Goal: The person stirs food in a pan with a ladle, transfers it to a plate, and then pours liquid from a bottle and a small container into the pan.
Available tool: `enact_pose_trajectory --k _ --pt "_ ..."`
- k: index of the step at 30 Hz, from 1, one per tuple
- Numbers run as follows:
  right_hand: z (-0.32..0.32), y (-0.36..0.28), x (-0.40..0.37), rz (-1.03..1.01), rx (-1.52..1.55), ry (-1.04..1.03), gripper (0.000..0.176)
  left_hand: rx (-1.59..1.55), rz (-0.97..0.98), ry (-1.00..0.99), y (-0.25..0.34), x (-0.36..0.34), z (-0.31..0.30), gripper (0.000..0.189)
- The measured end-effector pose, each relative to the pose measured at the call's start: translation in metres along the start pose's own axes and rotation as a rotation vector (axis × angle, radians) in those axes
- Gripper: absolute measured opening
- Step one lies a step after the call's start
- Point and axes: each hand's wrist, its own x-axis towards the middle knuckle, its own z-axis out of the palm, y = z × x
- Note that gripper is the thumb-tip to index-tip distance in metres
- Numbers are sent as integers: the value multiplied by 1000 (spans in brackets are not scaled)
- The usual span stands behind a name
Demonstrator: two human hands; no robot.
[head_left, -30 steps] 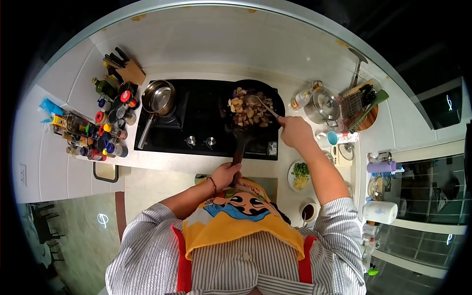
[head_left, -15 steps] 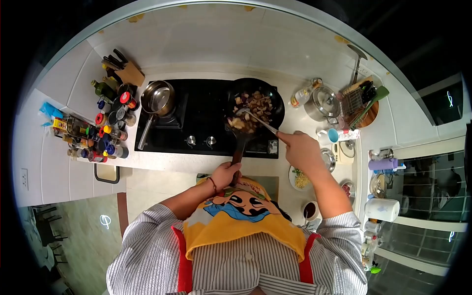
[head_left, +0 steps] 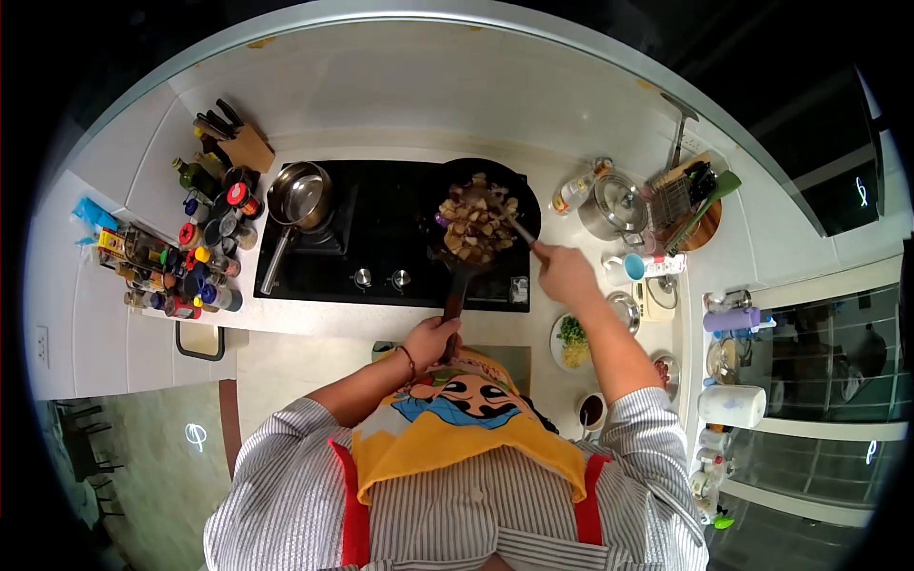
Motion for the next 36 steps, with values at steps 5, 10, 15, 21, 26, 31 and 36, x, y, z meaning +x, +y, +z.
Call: enact_pose_trajectory --k 5,10,15,21,26,31,36 --pt "-55 -19 -47 -143 -116 -41 46 26 8 12 -1 -2 0 25" --pt "-68 -28 -48 -111 -280 -183 50 29 -9 17 -3 0 -1 26" --pt "-68 -16 -35 -173 -308 -83 55 44 -5 -2 2 -3 -2 27" --pt "-80 -15 -42 -217 -351 -194 51 14 -12 5 0 -4 -1 27" --pt "-61 5 -7 -59 -227 -120 49 -1 -32 15 -3 -2 -2 26" --pt "-11 5 -2 -60 4 -96 48 50 -36 20 2 -3 3 28" --pt "-50 17 -23 -109 -22 -90 44 97 -30 35 1 -2 -2 29"
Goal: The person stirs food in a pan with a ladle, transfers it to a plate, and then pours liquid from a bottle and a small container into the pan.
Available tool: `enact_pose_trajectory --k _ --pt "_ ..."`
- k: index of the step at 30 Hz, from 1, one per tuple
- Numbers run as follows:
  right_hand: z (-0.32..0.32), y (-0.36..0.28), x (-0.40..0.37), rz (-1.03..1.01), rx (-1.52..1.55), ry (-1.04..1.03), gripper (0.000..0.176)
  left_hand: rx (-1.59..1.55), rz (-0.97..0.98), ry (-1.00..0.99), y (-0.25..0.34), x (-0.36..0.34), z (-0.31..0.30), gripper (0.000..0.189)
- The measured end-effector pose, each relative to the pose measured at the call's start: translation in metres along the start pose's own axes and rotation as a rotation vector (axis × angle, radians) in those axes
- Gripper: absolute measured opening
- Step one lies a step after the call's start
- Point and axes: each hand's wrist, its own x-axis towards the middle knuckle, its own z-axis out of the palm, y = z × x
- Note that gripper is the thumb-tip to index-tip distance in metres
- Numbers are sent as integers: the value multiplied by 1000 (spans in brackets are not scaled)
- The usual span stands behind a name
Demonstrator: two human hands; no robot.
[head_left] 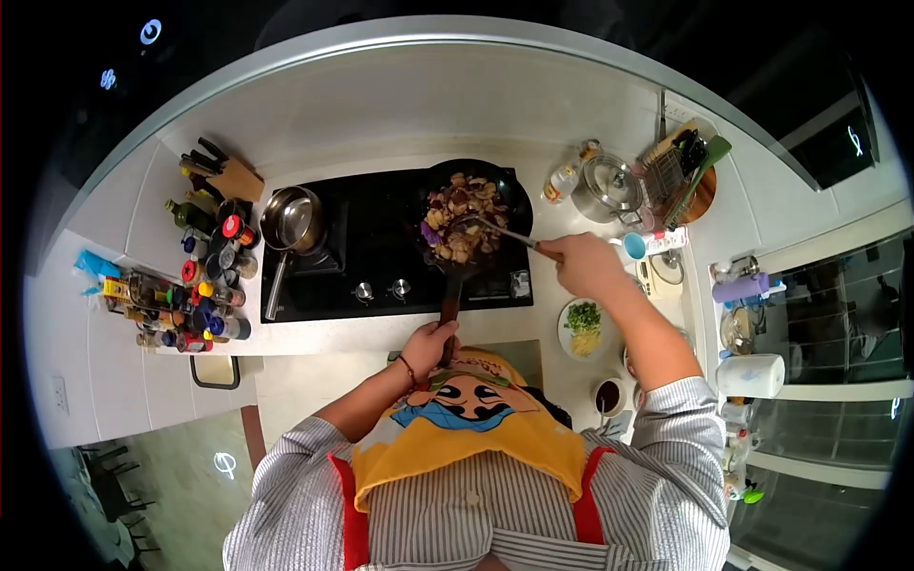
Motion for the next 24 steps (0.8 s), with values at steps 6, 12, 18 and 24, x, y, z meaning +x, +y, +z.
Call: enact_pose_trajectory --k 6,12,18,24 --pt "41 30 40 146 61 121 43 -14 5 -4 -3 2 3 30" --pt "-5 3 -1 37 38 69 44 -56 -4 3 -2 1 2 28" --pt "2 10 -5 -121 -211 -1 53 -108 -47 -13 0 -6 3 34" --pt "-71 -12 -33 -49 -333 -133 34 23 -100 6 15 -19 6 39"
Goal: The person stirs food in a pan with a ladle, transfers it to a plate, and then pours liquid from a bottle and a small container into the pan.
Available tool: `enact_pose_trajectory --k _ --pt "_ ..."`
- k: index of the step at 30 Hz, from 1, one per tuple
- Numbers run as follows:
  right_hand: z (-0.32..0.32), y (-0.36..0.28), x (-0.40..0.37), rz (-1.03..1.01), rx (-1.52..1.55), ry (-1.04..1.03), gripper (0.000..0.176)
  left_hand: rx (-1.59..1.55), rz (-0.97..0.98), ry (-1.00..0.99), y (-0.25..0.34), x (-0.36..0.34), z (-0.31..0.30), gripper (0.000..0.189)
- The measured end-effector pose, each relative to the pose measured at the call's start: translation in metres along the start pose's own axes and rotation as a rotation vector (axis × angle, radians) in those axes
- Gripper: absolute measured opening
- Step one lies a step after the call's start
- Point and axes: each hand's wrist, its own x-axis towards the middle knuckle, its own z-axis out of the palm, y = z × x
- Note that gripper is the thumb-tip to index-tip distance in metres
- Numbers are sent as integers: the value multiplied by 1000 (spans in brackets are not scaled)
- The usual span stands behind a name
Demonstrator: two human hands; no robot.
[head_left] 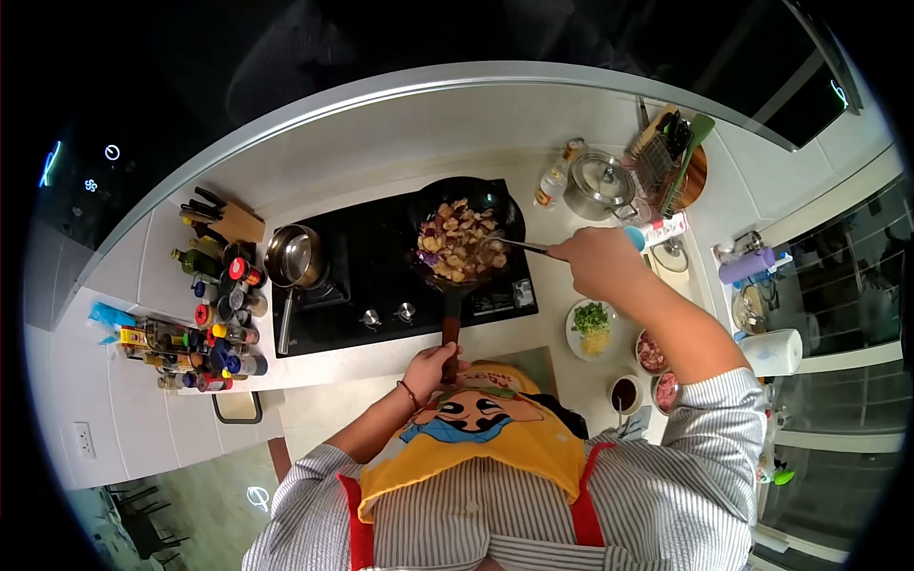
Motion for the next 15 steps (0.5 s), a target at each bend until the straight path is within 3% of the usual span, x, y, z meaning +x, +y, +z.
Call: enact_pose_trajectory --k 2,4,10,13,15 --pt "19 1 5 -32 6 47 27 6 -17 -3 -3 -3 -1 41" --pt "55 -1 35 -50 -23 -6 48 28 11 -16 -9 2 -3 41" --pt "89 3 83 157 318 117 45 49 72 -32 -15 8 -7 41" --pt "110 -13 76 113 446 209 31 56 81 -40 -16 14 -8 41" --pt "96 -6 67 67 369 179 34 55 70 -35 -20 13 -11 40"
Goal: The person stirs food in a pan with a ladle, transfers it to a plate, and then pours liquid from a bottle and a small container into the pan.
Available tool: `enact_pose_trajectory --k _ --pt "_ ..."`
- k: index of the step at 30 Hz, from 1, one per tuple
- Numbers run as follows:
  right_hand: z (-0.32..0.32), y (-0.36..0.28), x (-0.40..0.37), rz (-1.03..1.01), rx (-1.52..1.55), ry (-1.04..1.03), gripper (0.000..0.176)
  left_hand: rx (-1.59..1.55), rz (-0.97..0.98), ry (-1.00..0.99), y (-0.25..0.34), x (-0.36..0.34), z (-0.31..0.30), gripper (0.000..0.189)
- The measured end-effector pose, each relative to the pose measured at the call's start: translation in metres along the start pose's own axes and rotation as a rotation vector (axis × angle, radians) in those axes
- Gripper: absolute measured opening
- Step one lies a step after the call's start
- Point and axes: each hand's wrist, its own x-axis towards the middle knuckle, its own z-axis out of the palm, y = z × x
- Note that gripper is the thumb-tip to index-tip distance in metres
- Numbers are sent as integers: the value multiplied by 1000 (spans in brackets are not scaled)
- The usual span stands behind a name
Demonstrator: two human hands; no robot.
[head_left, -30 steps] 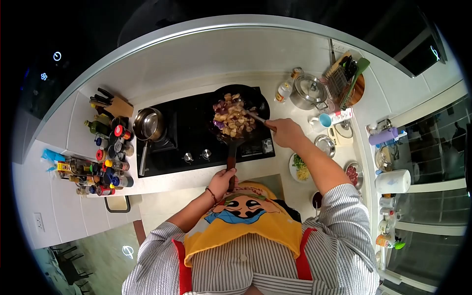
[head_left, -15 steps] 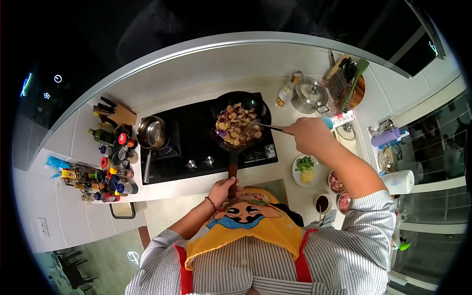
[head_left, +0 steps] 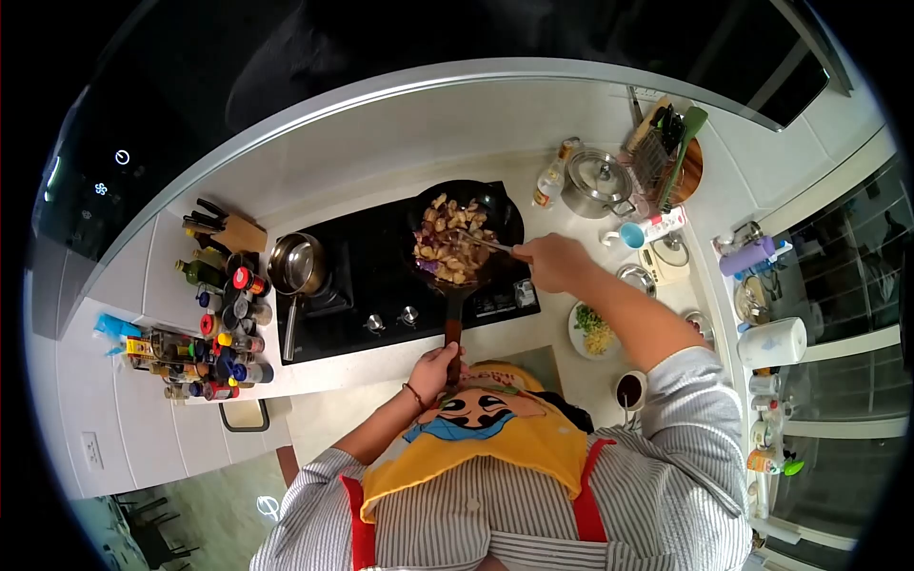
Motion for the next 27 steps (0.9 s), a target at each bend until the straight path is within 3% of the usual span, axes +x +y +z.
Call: enact_pose_trajectory --k 5,11,13,16,20,23,27 --pt "-99 -33 -41 -24 -297 -172 46 7 -4 7 5 -2 3 41" --pt "-19 -17 -11 -91 -256 -90 43 13 14 -21 6 -1 1 41" --pt "-19 -15 5 75 -117 -90 45 -14 22 -20 2 2 -1 40" --pt "19 -13 19 170 22 -15 48 -15 5 -13 6 -4 3 40" --pt "0 -22 -7 57 20 -116 45 -25 14 -30 0 2 -2 42" --pt "-29 -6 -8 -11 -37 -66 43 20 -2 -10 5 -1 -1 43" --pt "-28 -12 12 170 -13 -56 40 27 -17 -11 6 -2 -1 43"
